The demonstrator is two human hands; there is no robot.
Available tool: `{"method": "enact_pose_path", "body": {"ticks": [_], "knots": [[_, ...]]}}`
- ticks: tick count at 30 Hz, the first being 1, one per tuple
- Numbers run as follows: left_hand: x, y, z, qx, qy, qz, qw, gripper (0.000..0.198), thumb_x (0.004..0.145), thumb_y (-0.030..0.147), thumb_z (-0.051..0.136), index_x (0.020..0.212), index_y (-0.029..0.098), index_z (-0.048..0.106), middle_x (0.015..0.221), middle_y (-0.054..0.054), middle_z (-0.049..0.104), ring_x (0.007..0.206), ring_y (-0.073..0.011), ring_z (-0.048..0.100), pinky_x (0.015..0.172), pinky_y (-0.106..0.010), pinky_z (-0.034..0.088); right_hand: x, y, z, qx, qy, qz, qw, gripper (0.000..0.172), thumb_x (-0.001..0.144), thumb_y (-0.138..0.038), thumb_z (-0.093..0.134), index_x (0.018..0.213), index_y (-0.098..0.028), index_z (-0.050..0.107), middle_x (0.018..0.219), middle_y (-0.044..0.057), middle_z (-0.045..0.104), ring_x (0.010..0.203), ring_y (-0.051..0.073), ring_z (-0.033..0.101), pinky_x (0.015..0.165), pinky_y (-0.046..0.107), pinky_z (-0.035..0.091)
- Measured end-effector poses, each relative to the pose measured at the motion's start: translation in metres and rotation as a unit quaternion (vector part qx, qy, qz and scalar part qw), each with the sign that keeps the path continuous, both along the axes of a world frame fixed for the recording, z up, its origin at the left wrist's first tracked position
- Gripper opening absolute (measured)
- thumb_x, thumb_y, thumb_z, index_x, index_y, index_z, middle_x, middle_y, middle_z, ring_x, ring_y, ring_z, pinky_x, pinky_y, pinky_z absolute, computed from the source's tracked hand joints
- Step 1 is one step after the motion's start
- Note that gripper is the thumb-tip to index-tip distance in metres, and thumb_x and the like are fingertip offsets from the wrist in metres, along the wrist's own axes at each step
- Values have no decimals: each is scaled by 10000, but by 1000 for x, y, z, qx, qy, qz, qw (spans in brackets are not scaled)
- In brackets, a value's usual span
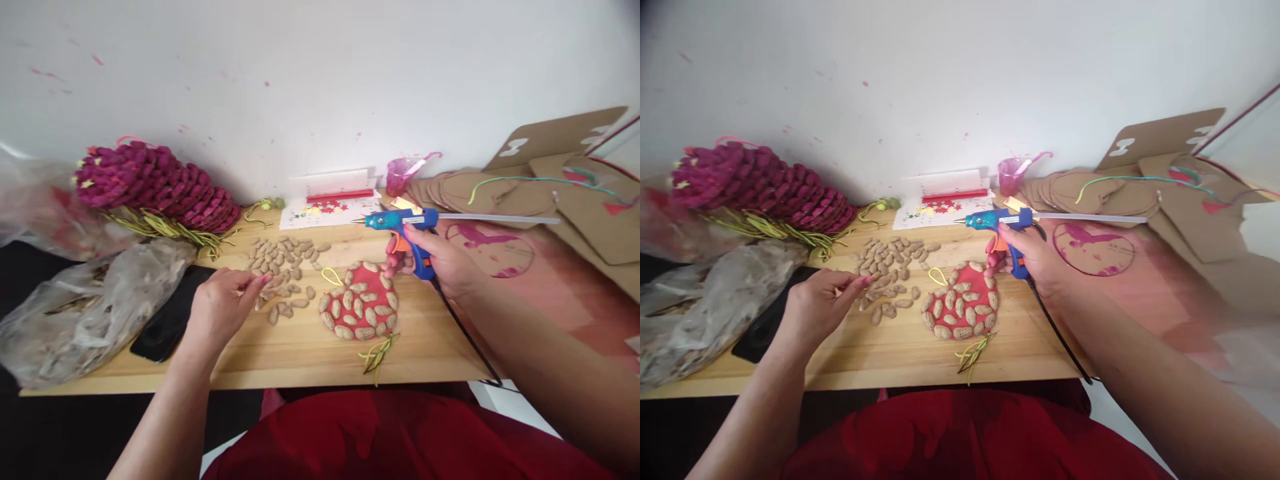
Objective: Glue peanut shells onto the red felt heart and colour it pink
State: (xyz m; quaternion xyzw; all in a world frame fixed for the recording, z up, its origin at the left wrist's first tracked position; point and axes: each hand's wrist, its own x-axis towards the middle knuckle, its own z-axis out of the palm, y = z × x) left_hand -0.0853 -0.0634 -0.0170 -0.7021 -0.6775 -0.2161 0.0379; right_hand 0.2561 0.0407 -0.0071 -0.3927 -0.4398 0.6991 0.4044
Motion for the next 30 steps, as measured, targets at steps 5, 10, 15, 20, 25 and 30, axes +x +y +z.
{"method": "enact_pose_path", "body": {"ticks": [5, 10, 15, 20, 25, 30], "knots": [[-5, -2, -7, 2, 10, 0, 1000, 350, 971, 419, 507, 788, 226, 735, 719, -43, 714, 742, -218, 652, 661, -313, 456, -1, -2, -2, 14, 2, -7, 1000, 355, 752, -517, 791, 761, -183, 674, 583, 24, 651, 581, 221, 709, 568, 331, 614], [-5, -4, -12, 20, -28, -14, 999, 254, 955, 327, 537, 1043, 225, 753, 947, -54, 779, 851, -218, 696, 744, -315, 506, -3, -4, -2, 11, 3, -1, 1000, 350, 774, -519, 771, 767, -190, 654, 598, 25, 653, 577, 210, 697, 571, 321, 614], [-3, -6, -9, 22, -14, 7, 1000, 241, 930, 393, 606, 851, 224, 759, 756, -33, 742, 729, -209, 673, 677, -310, 495, -2, -2, -4, 14, 15, 8, 1000, 359, 779, -530, 767, 760, -194, 642, 593, 21, 648, 560, 200, 684, 568, 319, 615], [-7, -6, -9, 16, -29, -6, 999, 188, 930, 286, 598, 933, 206, 768, 897, -50, 781, 845, -219, 695, 782, -331, 519, -2, -3, -3, 15, 23, -1, 1000, 307, 787, -461, 789, 783, -200, 627, 592, 15, 650, 550, 198, 684, 558, 309, 619], [7, -13, -2, -6, -89, 0, 996, 124, 899, 239, 647, 938, 207, 760, 899, -40, 772, 838, -203, 688, 786, -336, 541, 0, -1, -6, 8, 29, -1, 1000, 303, 788, -452, 797, 823, -194, 641, 640, 24, 666, 576, 194, 690, 600, 317, 637], [53, -35, 4, -22, -127, -111, 985, 183, 891, 332, 709, 1025, 208, 709, 923, -54, 735, 849, -198, 673, 797, -348, 561, 1, 1, -7, 5, 19, 12, 1000, 352, 786, -494, 790, 800, -176, 640, 659, 43, 672, 584, 200, 689, 612, 343, 644]]}}
